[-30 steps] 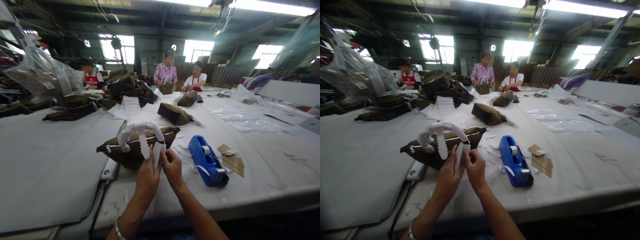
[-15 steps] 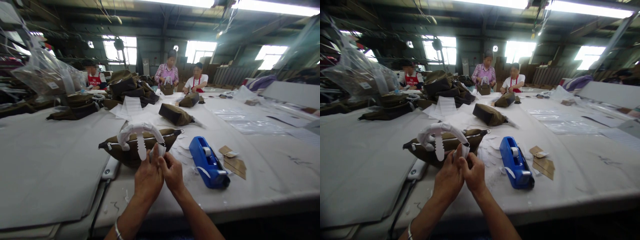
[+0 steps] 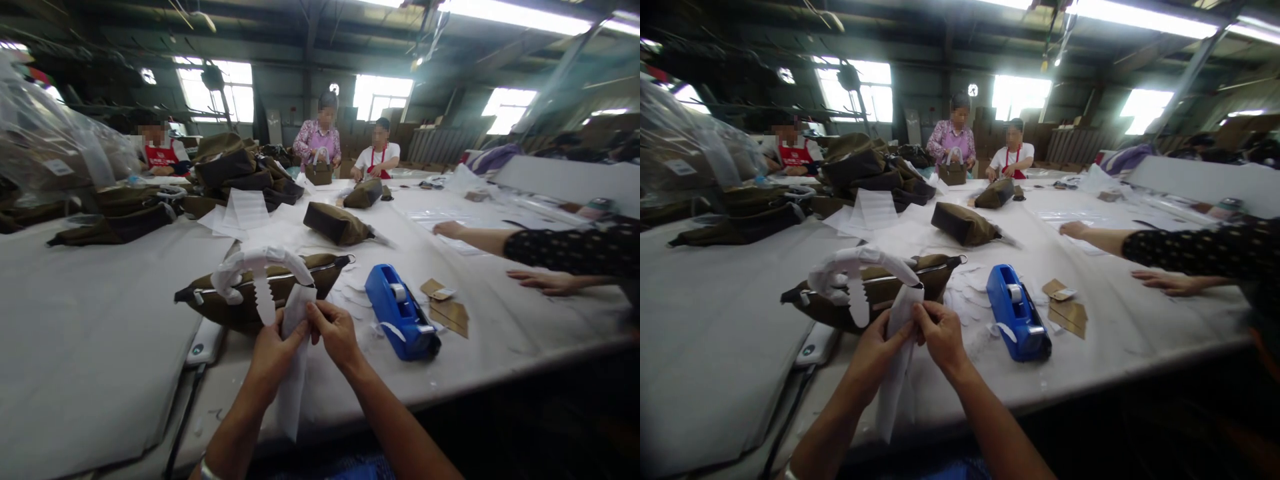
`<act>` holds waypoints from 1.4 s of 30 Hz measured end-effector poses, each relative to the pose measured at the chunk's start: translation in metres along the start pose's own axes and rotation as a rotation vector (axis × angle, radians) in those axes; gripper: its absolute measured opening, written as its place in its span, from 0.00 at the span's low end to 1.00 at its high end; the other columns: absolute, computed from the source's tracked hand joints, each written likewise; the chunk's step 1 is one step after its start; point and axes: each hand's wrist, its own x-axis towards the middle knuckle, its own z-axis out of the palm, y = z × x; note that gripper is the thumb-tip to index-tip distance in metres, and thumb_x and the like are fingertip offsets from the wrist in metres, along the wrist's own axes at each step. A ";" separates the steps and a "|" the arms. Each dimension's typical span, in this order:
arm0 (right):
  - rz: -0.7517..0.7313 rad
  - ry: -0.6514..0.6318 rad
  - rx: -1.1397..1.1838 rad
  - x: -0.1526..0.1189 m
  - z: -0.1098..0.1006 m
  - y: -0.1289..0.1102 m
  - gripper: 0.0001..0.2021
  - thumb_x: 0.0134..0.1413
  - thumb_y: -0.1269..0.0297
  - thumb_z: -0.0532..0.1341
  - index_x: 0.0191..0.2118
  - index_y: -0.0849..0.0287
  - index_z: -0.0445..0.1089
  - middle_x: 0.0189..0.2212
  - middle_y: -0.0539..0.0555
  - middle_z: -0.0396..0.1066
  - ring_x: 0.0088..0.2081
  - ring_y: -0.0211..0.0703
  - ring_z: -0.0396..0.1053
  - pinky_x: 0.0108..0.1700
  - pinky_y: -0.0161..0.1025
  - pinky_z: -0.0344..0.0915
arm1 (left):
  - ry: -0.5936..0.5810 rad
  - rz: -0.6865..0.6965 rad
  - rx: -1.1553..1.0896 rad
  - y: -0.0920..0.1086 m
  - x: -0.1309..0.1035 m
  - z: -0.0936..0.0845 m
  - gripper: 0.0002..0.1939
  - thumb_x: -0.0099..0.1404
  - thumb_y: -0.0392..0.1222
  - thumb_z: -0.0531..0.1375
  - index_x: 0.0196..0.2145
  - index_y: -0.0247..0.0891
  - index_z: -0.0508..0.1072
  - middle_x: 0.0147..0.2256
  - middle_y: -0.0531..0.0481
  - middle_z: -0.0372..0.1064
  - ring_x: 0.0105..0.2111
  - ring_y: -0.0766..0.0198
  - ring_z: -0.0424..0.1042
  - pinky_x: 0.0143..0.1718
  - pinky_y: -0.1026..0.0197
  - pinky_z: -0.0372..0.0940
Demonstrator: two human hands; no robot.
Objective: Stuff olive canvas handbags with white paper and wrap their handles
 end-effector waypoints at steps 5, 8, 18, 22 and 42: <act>-0.157 0.068 -0.390 -0.014 -0.058 -0.024 0.13 0.64 0.59 0.60 0.50 0.54 0.76 0.40 0.54 0.79 0.33 0.41 0.76 0.40 0.39 0.72 | 0.013 -0.049 -0.037 0.000 0.004 -0.001 0.26 0.54 0.58 0.70 0.42 0.35 0.77 0.33 0.46 0.79 0.35 0.53 0.76 0.36 0.59 0.67; -0.260 0.458 -0.803 -0.031 -0.129 -0.022 0.15 0.64 0.55 0.59 0.48 0.56 0.78 0.49 0.59 0.77 0.53 0.53 0.73 0.60 0.51 0.64 | -0.026 -0.086 -0.046 0.000 0.007 -0.004 0.27 0.53 0.60 0.70 0.40 0.35 0.77 0.31 0.45 0.79 0.34 0.53 0.75 0.35 0.59 0.66; 0.201 0.562 -0.429 -0.046 -0.197 0.010 0.17 0.52 0.46 0.66 0.33 0.54 0.83 0.62 0.59 0.68 0.64 0.61 0.62 0.67 0.56 0.52 | -0.044 -0.039 -0.031 -0.013 0.017 -0.007 0.30 0.51 0.63 0.71 0.40 0.33 0.79 0.35 0.40 0.78 0.35 0.50 0.76 0.37 0.55 0.68; 0.134 0.667 -0.203 -0.047 -0.184 -0.007 0.16 0.44 0.48 0.72 0.29 0.57 0.82 0.61 0.60 0.70 0.65 0.61 0.61 0.67 0.55 0.52 | -0.041 -0.040 -0.029 -0.014 0.018 -0.009 0.30 0.52 0.63 0.70 0.41 0.34 0.79 0.36 0.39 0.78 0.37 0.48 0.76 0.38 0.54 0.68; 0.242 0.758 -0.350 -0.127 -0.161 0.030 0.20 0.52 0.44 0.68 0.31 0.59 0.77 0.23 0.52 0.72 0.24 0.42 0.66 0.29 0.39 0.65 | -0.075 -0.100 -0.090 -0.011 0.026 -0.008 0.30 0.51 0.59 0.73 0.45 0.37 0.76 0.36 0.44 0.80 0.37 0.53 0.76 0.36 0.60 0.67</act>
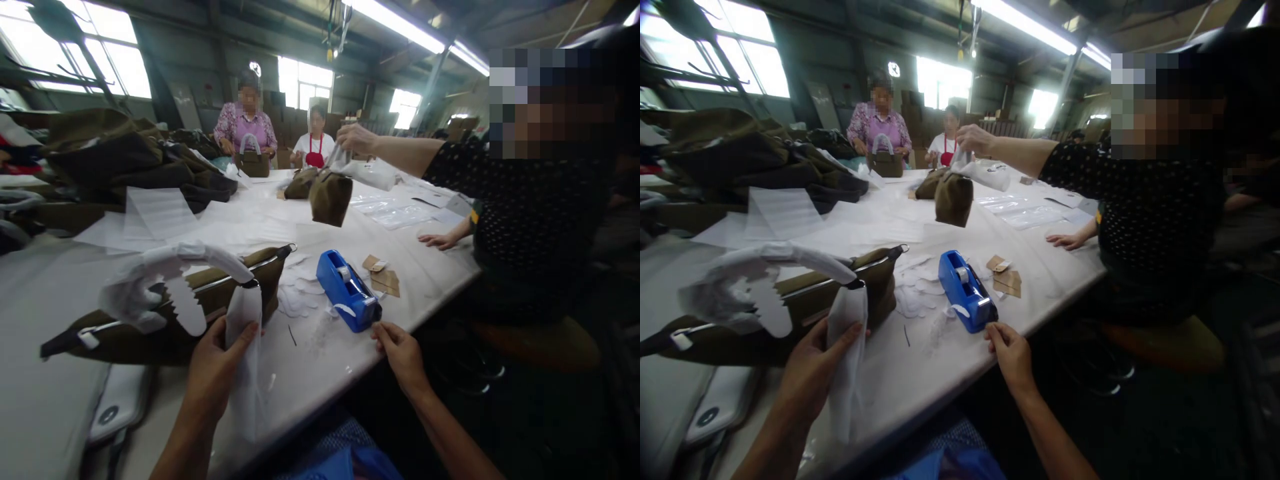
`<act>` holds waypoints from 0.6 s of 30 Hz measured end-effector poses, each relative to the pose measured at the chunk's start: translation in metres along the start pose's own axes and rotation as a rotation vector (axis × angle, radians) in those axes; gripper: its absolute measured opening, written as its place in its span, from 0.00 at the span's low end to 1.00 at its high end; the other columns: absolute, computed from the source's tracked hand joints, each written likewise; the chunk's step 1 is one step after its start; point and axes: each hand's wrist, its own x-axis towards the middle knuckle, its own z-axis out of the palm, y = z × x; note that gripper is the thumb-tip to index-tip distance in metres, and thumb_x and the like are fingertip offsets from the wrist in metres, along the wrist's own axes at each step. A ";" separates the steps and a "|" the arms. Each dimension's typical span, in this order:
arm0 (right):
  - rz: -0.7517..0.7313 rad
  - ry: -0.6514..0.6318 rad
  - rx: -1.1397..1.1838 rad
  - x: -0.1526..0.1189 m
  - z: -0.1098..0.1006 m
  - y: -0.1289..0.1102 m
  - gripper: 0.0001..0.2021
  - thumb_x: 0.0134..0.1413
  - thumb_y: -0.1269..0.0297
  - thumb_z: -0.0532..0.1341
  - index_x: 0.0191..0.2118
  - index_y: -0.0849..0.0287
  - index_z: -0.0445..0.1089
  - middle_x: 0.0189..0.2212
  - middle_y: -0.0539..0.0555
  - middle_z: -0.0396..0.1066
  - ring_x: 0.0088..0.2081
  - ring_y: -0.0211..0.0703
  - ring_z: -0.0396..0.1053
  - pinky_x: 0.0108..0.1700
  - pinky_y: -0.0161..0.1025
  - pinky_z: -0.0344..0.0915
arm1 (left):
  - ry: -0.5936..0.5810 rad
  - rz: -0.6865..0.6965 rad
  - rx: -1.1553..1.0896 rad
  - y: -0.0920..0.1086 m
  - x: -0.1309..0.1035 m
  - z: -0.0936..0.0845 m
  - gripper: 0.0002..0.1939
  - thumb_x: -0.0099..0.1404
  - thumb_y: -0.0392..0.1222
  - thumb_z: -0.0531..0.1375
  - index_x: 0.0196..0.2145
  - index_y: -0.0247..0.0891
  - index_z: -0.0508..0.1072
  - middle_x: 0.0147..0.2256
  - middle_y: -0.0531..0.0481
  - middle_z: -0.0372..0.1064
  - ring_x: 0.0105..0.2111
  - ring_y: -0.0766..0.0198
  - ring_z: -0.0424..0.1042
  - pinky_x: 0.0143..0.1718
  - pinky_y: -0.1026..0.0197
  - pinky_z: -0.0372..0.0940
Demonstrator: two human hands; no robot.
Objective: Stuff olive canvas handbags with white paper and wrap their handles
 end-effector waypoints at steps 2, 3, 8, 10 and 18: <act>-0.127 -0.031 -0.104 -0.011 -0.001 -0.009 0.17 0.58 0.47 0.64 0.33 0.57 0.78 0.25 0.52 0.74 0.26 0.43 0.69 0.32 0.39 0.66 | 0.002 0.016 0.009 -0.001 0.000 0.000 0.29 0.52 0.59 0.72 0.44 0.36 0.76 0.37 0.44 0.80 0.37 0.52 0.76 0.37 0.60 0.67; -0.201 -0.060 -0.135 -0.016 0.000 -0.016 0.15 0.61 0.49 0.63 0.35 0.56 0.79 0.26 0.52 0.75 0.26 0.43 0.70 0.33 0.39 0.67 | 0.005 0.024 0.008 -0.001 0.000 0.000 0.29 0.52 0.59 0.72 0.44 0.36 0.76 0.37 0.43 0.80 0.38 0.52 0.76 0.37 0.59 0.67; -0.537 -0.364 -0.073 -0.029 0.034 -0.075 0.08 0.64 0.59 0.63 0.36 0.55 0.77 0.28 0.51 0.77 0.27 0.41 0.72 0.34 0.38 0.69 | 0.005 0.053 -0.011 -0.006 -0.002 0.000 0.29 0.54 0.59 0.71 0.44 0.35 0.76 0.38 0.42 0.79 0.39 0.51 0.77 0.40 0.57 0.68; -0.620 -0.515 -0.012 -0.029 0.060 -0.103 0.09 0.64 0.60 0.63 0.34 0.56 0.77 0.27 0.51 0.77 0.29 0.42 0.73 0.35 0.37 0.69 | 0.000 0.066 -0.003 -0.004 -0.004 0.001 0.28 0.55 0.59 0.71 0.45 0.35 0.76 0.38 0.42 0.79 0.38 0.52 0.76 0.40 0.57 0.68; -0.564 -0.613 -0.044 -0.004 0.157 -0.149 0.11 0.57 0.57 0.66 0.27 0.56 0.77 0.23 0.50 0.76 0.25 0.40 0.71 0.29 0.35 0.62 | -0.021 0.094 -0.014 0.012 -0.013 0.001 0.23 0.57 0.56 0.70 0.42 0.35 0.77 0.35 0.47 0.79 0.36 0.55 0.76 0.38 0.61 0.68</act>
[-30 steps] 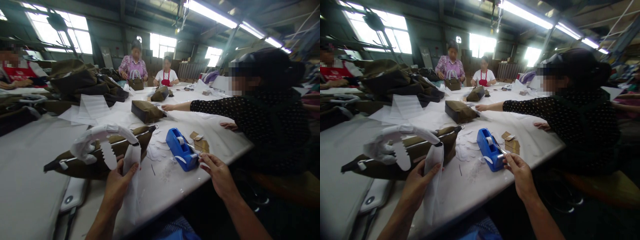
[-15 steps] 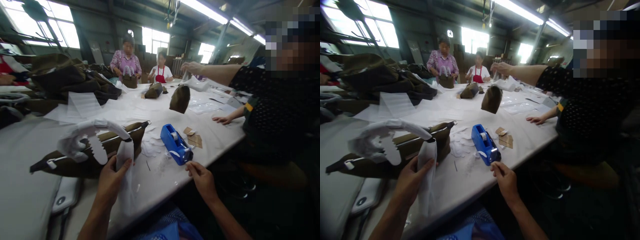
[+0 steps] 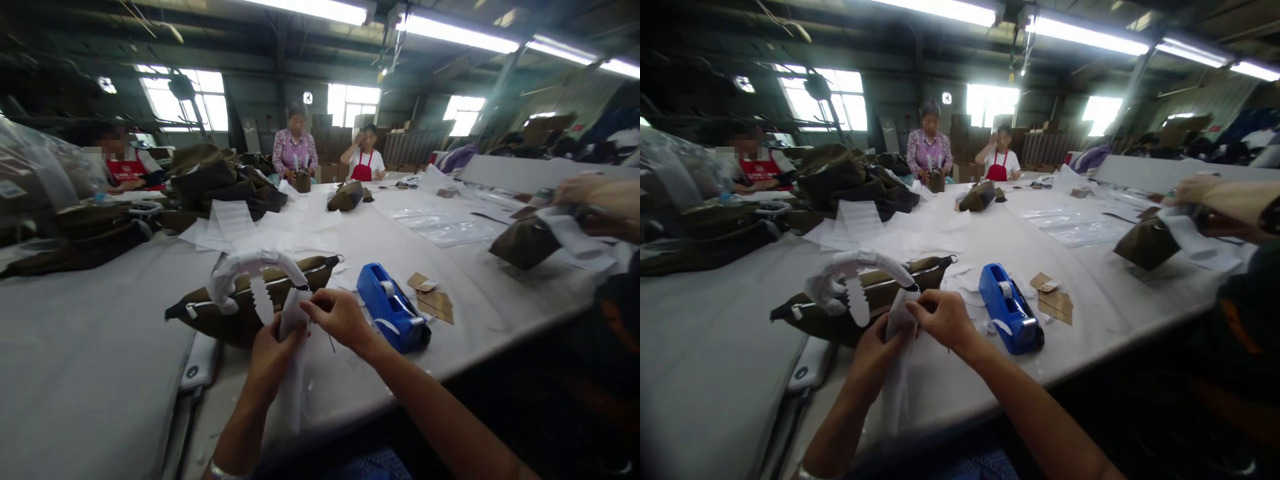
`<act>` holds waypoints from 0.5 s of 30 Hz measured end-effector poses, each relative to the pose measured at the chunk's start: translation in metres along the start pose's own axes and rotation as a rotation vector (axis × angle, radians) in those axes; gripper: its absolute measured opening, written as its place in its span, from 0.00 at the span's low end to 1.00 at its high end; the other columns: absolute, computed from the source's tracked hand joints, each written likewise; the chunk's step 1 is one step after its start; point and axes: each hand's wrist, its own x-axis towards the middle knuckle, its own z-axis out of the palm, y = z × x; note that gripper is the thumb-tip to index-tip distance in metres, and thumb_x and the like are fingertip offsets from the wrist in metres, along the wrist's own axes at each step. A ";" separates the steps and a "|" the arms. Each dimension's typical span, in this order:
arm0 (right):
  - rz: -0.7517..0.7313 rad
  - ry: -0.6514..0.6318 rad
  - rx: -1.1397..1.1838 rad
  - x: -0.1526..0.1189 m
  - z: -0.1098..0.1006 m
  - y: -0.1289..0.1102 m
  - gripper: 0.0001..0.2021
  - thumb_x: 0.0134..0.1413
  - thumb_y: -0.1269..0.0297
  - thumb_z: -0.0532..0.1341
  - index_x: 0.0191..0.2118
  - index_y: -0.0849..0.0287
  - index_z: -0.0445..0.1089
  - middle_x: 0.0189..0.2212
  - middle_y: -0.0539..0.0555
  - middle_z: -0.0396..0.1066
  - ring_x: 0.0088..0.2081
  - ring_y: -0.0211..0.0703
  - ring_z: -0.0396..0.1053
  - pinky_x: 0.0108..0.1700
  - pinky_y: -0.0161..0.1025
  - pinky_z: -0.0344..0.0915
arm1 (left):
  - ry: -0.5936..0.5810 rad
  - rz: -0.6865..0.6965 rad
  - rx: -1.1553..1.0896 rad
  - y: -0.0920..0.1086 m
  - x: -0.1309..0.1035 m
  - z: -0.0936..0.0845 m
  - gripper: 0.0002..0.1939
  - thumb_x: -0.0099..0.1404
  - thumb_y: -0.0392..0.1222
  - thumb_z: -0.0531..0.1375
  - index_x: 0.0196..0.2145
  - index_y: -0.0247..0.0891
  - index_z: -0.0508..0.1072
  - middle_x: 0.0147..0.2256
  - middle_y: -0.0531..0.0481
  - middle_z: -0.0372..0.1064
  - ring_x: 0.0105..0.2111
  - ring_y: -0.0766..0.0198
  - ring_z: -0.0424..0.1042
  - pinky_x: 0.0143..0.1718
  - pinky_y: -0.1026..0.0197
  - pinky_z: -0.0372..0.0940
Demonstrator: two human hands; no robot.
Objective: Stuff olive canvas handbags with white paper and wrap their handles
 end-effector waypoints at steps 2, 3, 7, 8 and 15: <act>0.064 -0.040 -0.046 0.010 0.001 0.005 0.12 0.56 0.57 0.67 0.24 0.56 0.77 0.21 0.49 0.75 0.24 0.39 0.70 0.27 0.35 0.60 | 0.010 -0.024 -0.009 0.001 0.000 -0.001 0.24 0.55 0.55 0.71 0.42 0.34 0.78 0.33 0.47 0.79 0.35 0.55 0.76 0.36 0.61 0.68; 0.099 -0.072 -0.061 0.014 0.000 0.007 0.14 0.55 0.57 0.67 0.23 0.56 0.76 0.19 0.49 0.75 0.23 0.39 0.70 0.26 0.34 0.60 | 0.012 -0.034 -0.020 0.001 -0.001 -0.001 0.25 0.54 0.55 0.71 0.42 0.34 0.78 0.33 0.47 0.79 0.35 0.55 0.76 0.36 0.61 0.68; 0.264 -0.197 0.007 0.020 -0.009 0.013 0.15 0.55 0.53 0.67 0.23 0.58 0.76 0.18 0.49 0.74 0.17 0.36 0.67 0.20 0.32 0.58 | -0.014 -0.063 -0.109 0.000 -0.001 -0.003 0.27 0.53 0.53 0.73 0.45 0.33 0.78 0.34 0.46 0.79 0.35 0.54 0.77 0.37 0.60 0.70; 0.294 -0.219 0.043 0.021 -0.010 0.016 0.15 0.54 0.52 0.68 0.24 0.58 0.76 0.19 0.50 0.75 0.17 0.35 0.67 0.19 0.31 0.58 | -0.025 -0.073 -0.137 0.000 -0.001 -0.003 0.27 0.52 0.53 0.73 0.45 0.33 0.78 0.35 0.46 0.79 0.35 0.55 0.77 0.37 0.60 0.70; 0.397 -0.363 0.466 0.017 0.006 0.057 0.32 0.42 0.31 0.68 0.19 0.61 0.69 0.13 0.49 0.67 0.13 0.30 0.57 0.16 0.29 0.50 | -0.048 -0.176 -0.291 -0.002 -0.004 0.000 0.31 0.48 0.53 0.76 0.46 0.34 0.78 0.36 0.45 0.78 0.34 0.56 0.76 0.34 0.60 0.70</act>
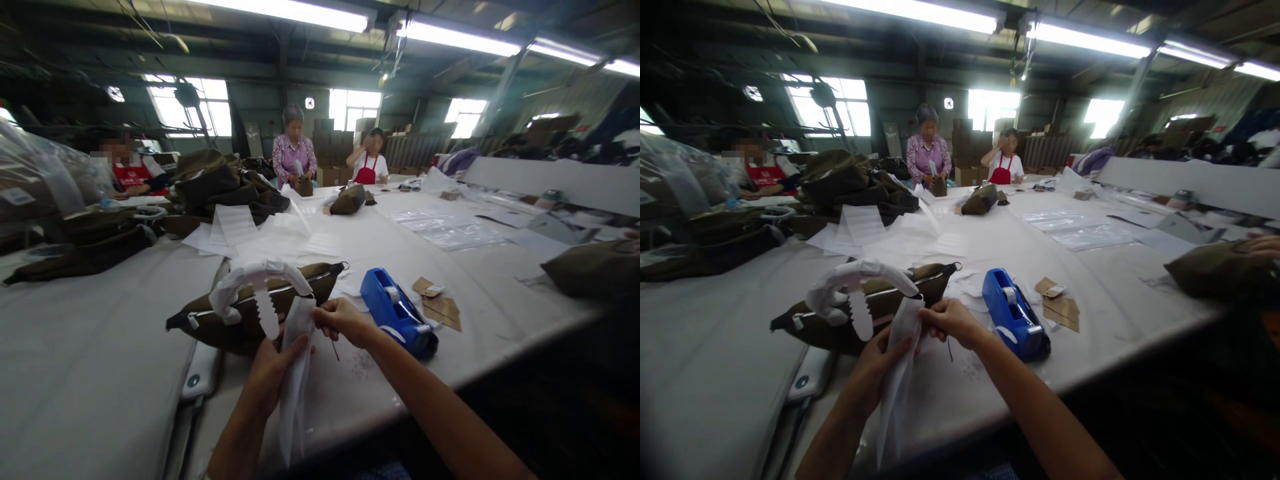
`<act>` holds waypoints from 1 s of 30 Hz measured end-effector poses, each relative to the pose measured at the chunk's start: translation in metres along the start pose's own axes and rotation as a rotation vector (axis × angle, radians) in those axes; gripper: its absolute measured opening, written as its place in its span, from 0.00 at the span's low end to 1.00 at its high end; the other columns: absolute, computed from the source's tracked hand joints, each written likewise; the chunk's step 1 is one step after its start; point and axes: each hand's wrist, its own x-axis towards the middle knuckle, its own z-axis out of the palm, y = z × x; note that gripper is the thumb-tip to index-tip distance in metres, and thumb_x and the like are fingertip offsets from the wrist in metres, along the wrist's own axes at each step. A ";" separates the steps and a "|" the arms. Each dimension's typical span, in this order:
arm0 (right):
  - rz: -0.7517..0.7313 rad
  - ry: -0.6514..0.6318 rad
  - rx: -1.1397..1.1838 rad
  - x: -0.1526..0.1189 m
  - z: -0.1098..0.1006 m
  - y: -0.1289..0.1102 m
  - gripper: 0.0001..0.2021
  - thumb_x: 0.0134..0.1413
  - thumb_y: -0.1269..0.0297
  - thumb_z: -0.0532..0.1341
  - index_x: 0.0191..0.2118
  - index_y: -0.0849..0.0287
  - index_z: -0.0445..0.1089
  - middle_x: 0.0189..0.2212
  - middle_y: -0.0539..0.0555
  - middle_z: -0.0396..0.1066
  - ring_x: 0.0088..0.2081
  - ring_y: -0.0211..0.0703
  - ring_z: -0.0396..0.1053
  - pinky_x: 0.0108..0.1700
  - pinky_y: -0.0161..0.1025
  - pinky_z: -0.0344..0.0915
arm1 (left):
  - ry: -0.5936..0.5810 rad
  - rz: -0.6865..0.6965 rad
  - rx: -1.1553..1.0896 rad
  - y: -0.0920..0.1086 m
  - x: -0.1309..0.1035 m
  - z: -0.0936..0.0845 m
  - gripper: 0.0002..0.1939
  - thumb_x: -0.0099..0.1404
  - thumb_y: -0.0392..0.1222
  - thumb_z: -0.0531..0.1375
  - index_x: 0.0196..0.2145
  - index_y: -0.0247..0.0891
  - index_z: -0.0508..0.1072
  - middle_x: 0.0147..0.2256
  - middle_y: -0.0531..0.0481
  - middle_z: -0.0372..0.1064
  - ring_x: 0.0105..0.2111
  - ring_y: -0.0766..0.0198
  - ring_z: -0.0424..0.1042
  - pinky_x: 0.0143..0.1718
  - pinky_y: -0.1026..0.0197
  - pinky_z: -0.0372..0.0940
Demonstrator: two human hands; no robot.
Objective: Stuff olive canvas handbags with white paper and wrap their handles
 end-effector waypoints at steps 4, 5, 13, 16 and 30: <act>0.021 -0.027 0.054 -0.001 0.005 0.018 0.37 0.41 0.25 0.62 0.20 0.62 0.70 0.14 0.50 0.68 0.13 0.31 0.58 0.16 0.30 0.54 | 0.001 -0.006 -0.007 0.001 -0.001 -0.001 0.33 0.47 0.54 0.76 0.47 0.34 0.78 0.37 0.44 0.77 0.35 0.55 0.76 0.35 0.59 0.70; 0.022 -0.003 0.051 -0.004 0.006 0.020 0.36 0.43 0.26 0.63 0.21 0.62 0.71 0.15 0.51 0.69 0.13 0.31 0.59 0.16 0.30 0.54 | 0.001 -0.007 -0.013 0.001 -0.001 -0.002 0.33 0.47 0.54 0.76 0.47 0.34 0.78 0.37 0.44 0.77 0.35 0.55 0.76 0.35 0.59 0.70; -0.204 0.245 -0.028 -0.033 0.025 -0.009 0.23 0.59 0.42 0.62 0.36 0.61 0.79 0.30 0.54 0.78 0.31 0.43 0.75 0.31 0.35 0.70 | -0.001 0.023 0.091 -0.001 0.000 0.003 0.34 0.49 0.54 0.75 0.49 0.33 0.77 0.38 0.41 0.78 0.34 0.54 0.78 0.35 0.58 0.71; -0.169 0.210 0.019 -0.024 0.038 -0.021 0.22 0.56 0.44 0.65 0.36 0.61 0.79 0.29 0.52 0.77 0.29 0.42 0.72 0.26 0.33 0.65 | 0.019 0.061 0.123 -0.001 -0.003 0.011 0.31 0.51 0.55 0.74 0.47 0.32 0.77 0.34 0.43 0.78 0.34 0.53 0.78 0.35 0.58 0.70; 0.000 0.035 0.110 -0.097 0.052 0.038 0.19 0.56 0.52 0.67 0.49 0.58 0.76 0.41 0.56 0.77 0.32 0.40 0.71 0.28 0.34 0.64 | 0.036 0.045 0.052 -0.002 0.002 0.012 0.21 0.53 0.53 0.73 0.37 0.34 0.76 0.30 0.49 0.76 0.29 0.64 0.72 0.30 0.66 0.65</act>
